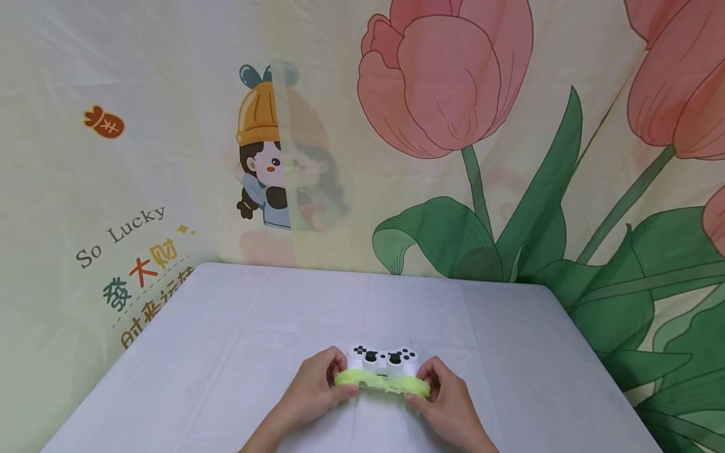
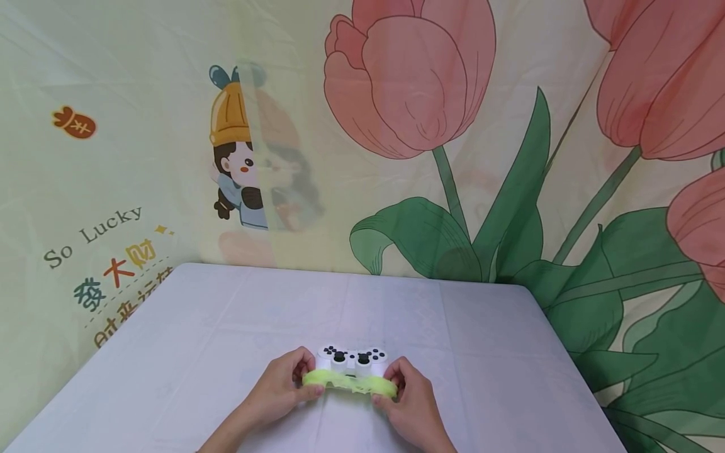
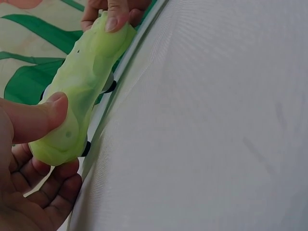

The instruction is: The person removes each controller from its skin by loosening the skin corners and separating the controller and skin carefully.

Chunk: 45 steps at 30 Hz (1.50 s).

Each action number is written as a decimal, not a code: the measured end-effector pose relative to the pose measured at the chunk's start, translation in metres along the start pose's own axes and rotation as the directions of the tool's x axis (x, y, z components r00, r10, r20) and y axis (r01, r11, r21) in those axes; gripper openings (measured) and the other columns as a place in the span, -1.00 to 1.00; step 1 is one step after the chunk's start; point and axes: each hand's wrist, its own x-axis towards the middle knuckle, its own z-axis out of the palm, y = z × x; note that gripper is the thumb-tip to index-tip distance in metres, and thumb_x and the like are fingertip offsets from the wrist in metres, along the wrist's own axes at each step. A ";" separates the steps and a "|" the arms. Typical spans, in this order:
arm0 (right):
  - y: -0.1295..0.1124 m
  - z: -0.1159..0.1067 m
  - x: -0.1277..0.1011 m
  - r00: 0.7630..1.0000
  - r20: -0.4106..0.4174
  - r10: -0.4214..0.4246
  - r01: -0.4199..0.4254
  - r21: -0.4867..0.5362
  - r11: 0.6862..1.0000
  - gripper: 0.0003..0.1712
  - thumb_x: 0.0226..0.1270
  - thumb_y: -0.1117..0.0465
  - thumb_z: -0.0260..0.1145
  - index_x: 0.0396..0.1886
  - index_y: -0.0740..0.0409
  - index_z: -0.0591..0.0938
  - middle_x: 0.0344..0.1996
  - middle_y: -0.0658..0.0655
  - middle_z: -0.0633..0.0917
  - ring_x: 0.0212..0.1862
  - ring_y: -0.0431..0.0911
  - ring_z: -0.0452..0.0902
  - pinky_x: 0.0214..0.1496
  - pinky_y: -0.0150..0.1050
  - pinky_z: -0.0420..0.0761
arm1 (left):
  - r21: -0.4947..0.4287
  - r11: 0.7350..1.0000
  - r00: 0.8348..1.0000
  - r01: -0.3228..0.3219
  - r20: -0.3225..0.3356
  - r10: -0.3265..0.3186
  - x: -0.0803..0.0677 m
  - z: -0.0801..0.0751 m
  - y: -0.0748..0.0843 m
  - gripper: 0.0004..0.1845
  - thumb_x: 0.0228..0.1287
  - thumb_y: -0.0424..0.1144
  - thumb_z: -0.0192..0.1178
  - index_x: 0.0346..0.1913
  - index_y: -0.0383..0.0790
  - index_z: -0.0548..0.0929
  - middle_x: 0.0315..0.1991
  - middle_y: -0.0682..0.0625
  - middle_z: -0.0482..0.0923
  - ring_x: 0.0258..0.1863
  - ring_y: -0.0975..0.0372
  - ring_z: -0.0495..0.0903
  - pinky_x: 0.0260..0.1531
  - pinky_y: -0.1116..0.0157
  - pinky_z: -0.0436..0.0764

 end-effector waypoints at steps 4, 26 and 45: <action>0.000 0.000 0.000 1.000 0.000 0.004 -0.004 0.007 1.000 -0.47 -0.05 0.35 0.75 -0.23 0.05 0.55 -0.43 0.00 0.52 -0.42 -0.17 0.37 -0.40 -0.39 0.39 | -0.005 1.000 1.000 0.007 0.000 -0.007 0.000 0.000 0.001 -0.60 0.12 -0.13 0.63 -0.20 -0.02 0.54 -0.39 0.12 0.48 -0.38 0.29 0.47 -0.36 0.40 0.46; -0.001 0.001 0.000 1.000 -0.009 -0.003 0.003 0.026 1.000 -0.47 -0.05 0.37 0.74 -0.24 0.09 0.54 -0.43 0.03 0.52 -0.42 -0.17 0.39 -0.40 -0.40 0.42 | -0.027 1.000 1.000 0.013 -0.016 -0.013 0.000 0.000 0.004 -0.57 0.10 -0.13 0.64 -0.21 -0.10 0.54 -0.42 0.06 0.45 -0.41 0.32 0.42 -0.39 0.40 0.40; -0.001 0.001 0.001 1.000 -0.028 -0.010 0.011 0.037 0.999 -0.47 -0.07 0.38 0.75 -0.27 0.08 0.54 -0.45 0.02 0.53 -0.44 -0.20 0.39 -0.42 -0.41 0.42 | -0.017 1.000 1.000 0.017 -0.014 -0.017 0.002 0.001 0.001 -0.60 0.14 -0.12 0.62 -0.20 -0.08 0.54 -0.40 0.09 0.46 -0.40 0.32 0.43 -0.39 0.40 0.42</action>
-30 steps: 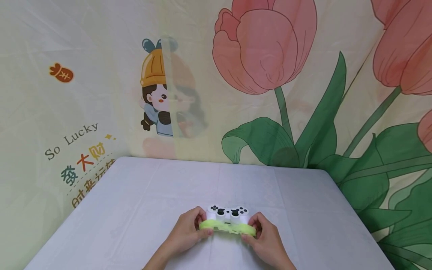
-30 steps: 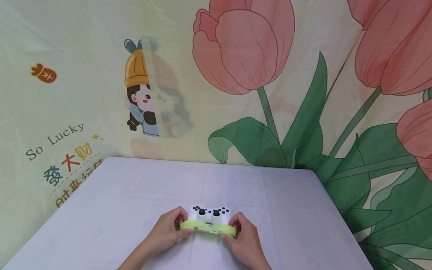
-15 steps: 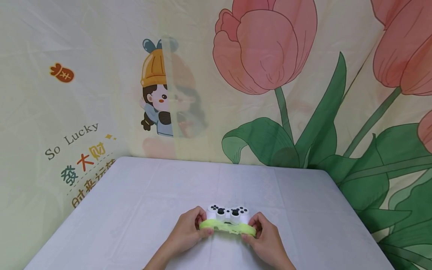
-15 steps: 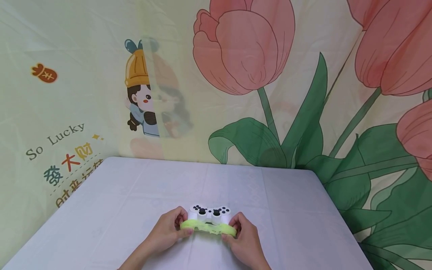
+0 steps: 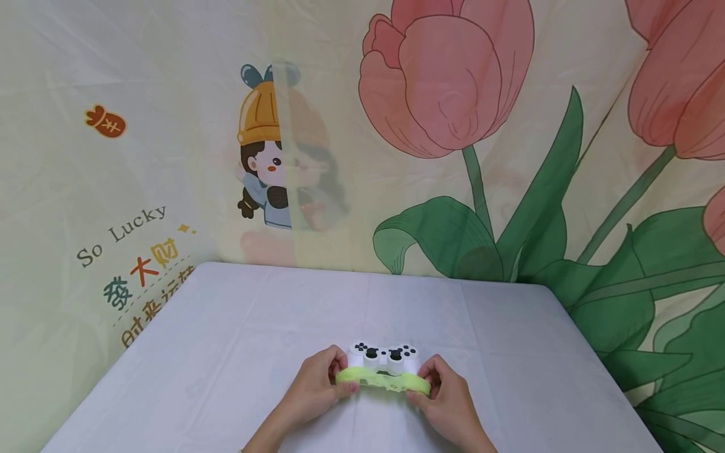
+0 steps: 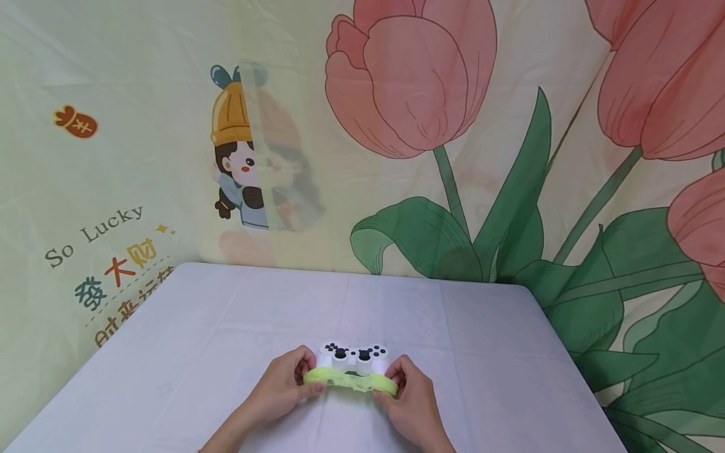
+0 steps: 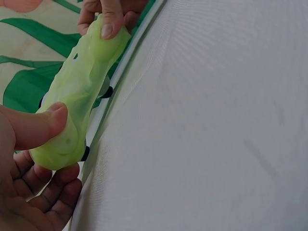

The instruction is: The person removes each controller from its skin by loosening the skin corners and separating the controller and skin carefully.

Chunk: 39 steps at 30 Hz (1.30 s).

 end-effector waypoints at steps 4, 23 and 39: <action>0.000 0.000 0.000 1.000 -0.002 0.006 -0.006 -0.001 1.000 -0.47 -0.08 0.38 0.75 -0.27 0.09 0.54 -0.46 0.02 0.53 -0.44 -0.19 0.39 -0.42 -0.41 0.42 | 0.009 1.000 1.000 0.004 0.000 -0.004 0.000 0.001 0.000 -0.60 0.14 -0.12 0.62 -0.20 -0.06 0.54 -0.41 0.10 0.46 -0.41 0.34 0.43 -0.39 0.40 0.43; -0.003 0.002 0.000 1.000 -0.021 0.017 -0.017 -0.024 1.000 -0.48 -0.08 0.38 0.75 -0.28 0.08 0.54 -0.46 0.01 0.54 -0.43 -0.18 0.40 -0.40 -0.40 0.43 | 0.011 1.000 1.000 0.001 -0.024 -0.001 0.001 0.001 0.002 -0.60 0.13 -0.16 0.62 -0.20 -0.08 0.54 -0.42 0.10 0.44 -0.40 0.33 0.43 -0.37 0.40 0.41; -0.003 0.003 -0.001 1.000 -0.019 0.002 -0.003 -0.033 0.999 -0.50 -0.07 0.39 0.73 -0.30 0.07 0.55 -0.47 -0.01 0.55 -0.43 -0.21 0.40 -0.40 -0.41 0.43 | 0.002 1.000 0.999 0.009 -0.034 -0.009 0.001 0.003 0.000 -0.61 0.12 -0.17 0.62 -0.21 -0.08 0.54 -0.43 0.11 0.43 -0.42 0.35 0.42 -0.38 0.40 0.41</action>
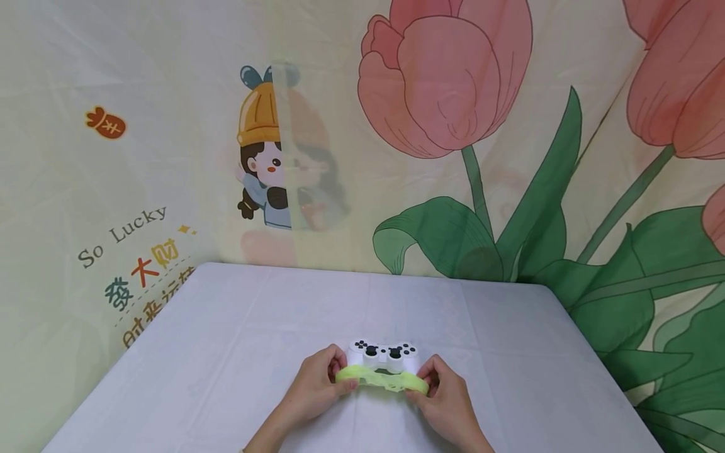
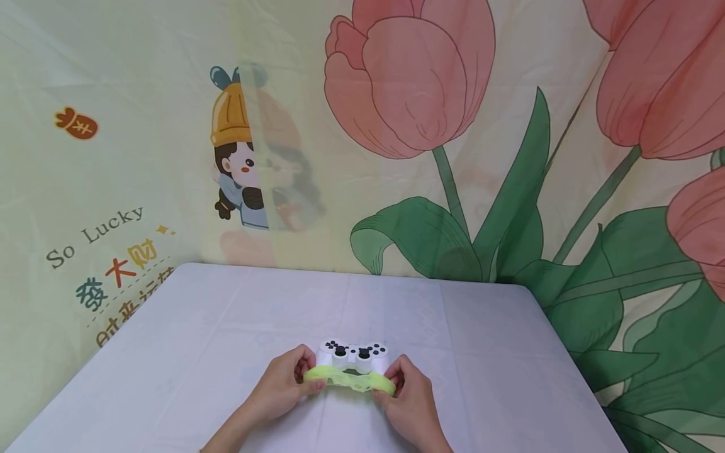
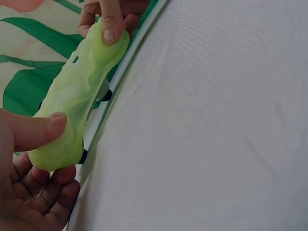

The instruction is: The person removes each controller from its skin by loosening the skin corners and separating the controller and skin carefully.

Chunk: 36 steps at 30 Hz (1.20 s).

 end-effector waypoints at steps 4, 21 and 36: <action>0.000 0.001 0.000 1.000 -0.002 -0.004 0.004 -0.002 1.000 -0.50 -0.07 0.39 0.73 -0.30 0.08 0.55 -0.47 0.00 0.55 -0.43 -0.20 0.40 -0.40 -0.41 0.43 | -0.005 1.000 1.000 0.001 0.002 -0.001 0.000 0.000 -0.001 -0.61 0.12 -0.18 0.62 -0.21 -0.08 0.55 -0.43 0.11 0.44 -0.42 0.35 0.43 -0.38 0.40 0.41; 0.001 0.003 0.001 1.000 -0.010 -0.025 0.025 0.013 1.000 -0.51 -0.11 0.45 0.71 -0.33 0.08 0.56 -0.48 0.00 0.56 -0.44 -0.19 0.41 -0.41 -0.41 0.44 | -0.004 1.000 1.000 0.018 0.016 -0.018 0.001 0.000 -0.003 -0.66 0.14 -0.22 0.59 -0.22 -0.05 0.57 -0.42 0.12 0.47 -0.41 0.34 0.44 -0.37 0.40 0.45; 0.000 0.000 0.001 1.000 0.006 0.001 -0.001 -0.014 1.000 -0.54 -0.12 0.50 0.63 -0.30 0.09 0.59 -0.42 0.00 0.58 -0.37 -0.15 0.43 -0.34 -0.39 0.48 | 0.002 1.000 0.999 0.014 0.046 -0.015 0.002 -0.001 -0.003 -0.67 0.09 -0.29 0.57 -0.23 -0.04 0.58 -0.40 0.13 0.48 -0.39 0.32 0.48 -0.36 0.39 0.48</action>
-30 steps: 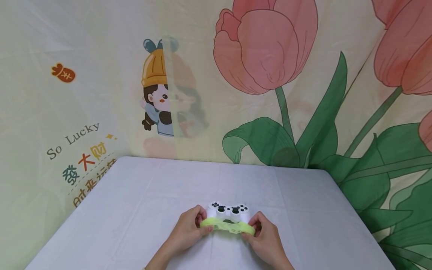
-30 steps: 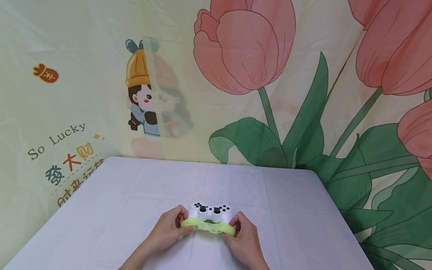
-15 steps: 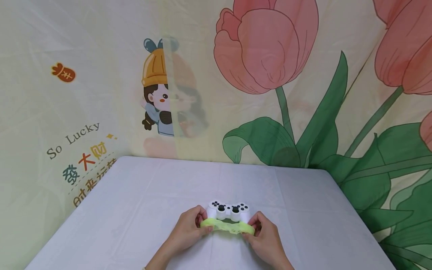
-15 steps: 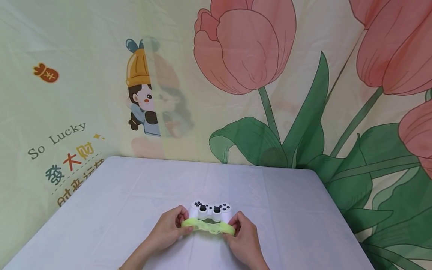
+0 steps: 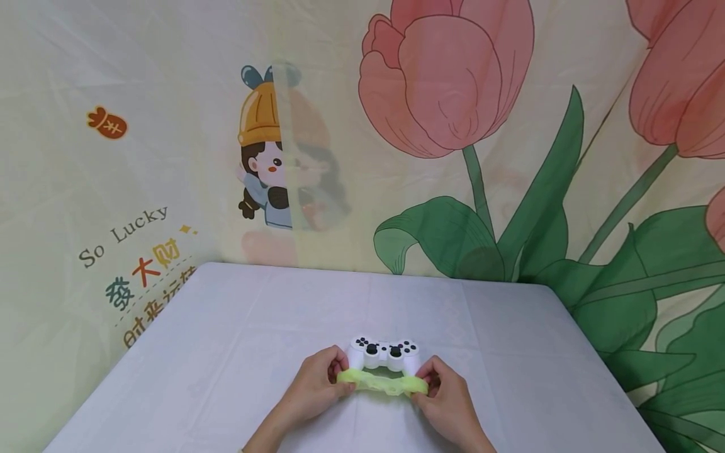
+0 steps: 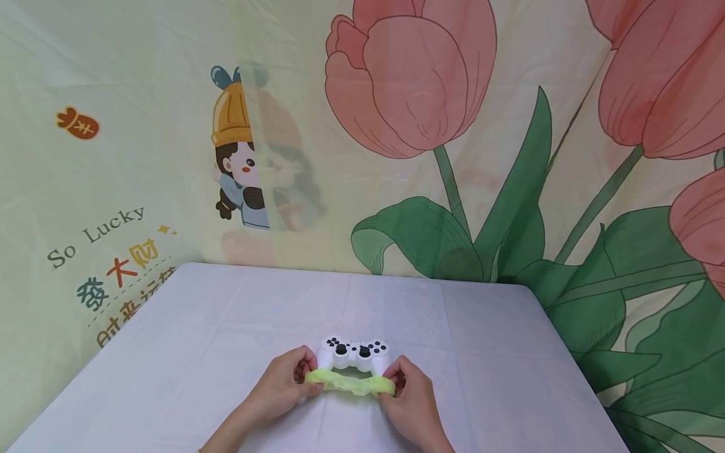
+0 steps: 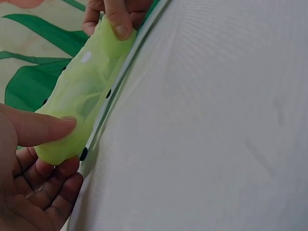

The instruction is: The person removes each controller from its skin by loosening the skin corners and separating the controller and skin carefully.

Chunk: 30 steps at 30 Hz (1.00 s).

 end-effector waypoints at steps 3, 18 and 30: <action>0.001 0.000 0.000 1.000 0.001 -0.007 0.007 0.000 1.000 -0.54 -0.13 0.52 0.61 -0.29 0.09 0.59 -0.41 0.00 0.58 -0.37 -0.16 0.43 -0.35 -0.39 0.49 | 0.000 1.000 1.000 -0.001 0.000 0.001 0.000 0.000 0.000 -0.67 0.09 -0.29 0.57 -0.22 -0.04 0.58 -0.39 0.12 0.49 -0.38 0.31 0.48 -0.35 0.39 0.49; 0.003 0.001 0.002 1.000 -0.005 0.005 -0.005 0.001 1.000 -0.57 -0.12 0.56 0.49 -0.28 0.06 0.64 -0.39 -0.01 0.62 -0.35 -0.15 0.49 -0.33 -0.39 0.55 | -0.015 0.999 0.999 -0.036 0.004 0.036 -0.001 0.000 -0.001 -0.68 0.06 -0.32 0.59 -0.23 -0.06 0.62 -0.36 0.10 0.53 -0.36 0.33 0.53 -0.31 0.40 0.54; 0.004 0.002 0.004 1.000 0.001 0.011 -0.011 0.012 1.000 -0.54 -0.13 0.55 0.45 -0.22 0.03 0.74 -0.35 -0.03 0.68 -0.33 -0.14 0.52 -0.32 -0.38 0.57 | -0.040 0.998 0.999 -0.051 0.017 0.051 -0.001 -0.001 -0.001 -0.69 0.05 -0.29 0.60 -0.21 -0.07 0.66 -0.34 0.10 0.58 -0.34 0.33 0.58 -0.27 0.38 0.61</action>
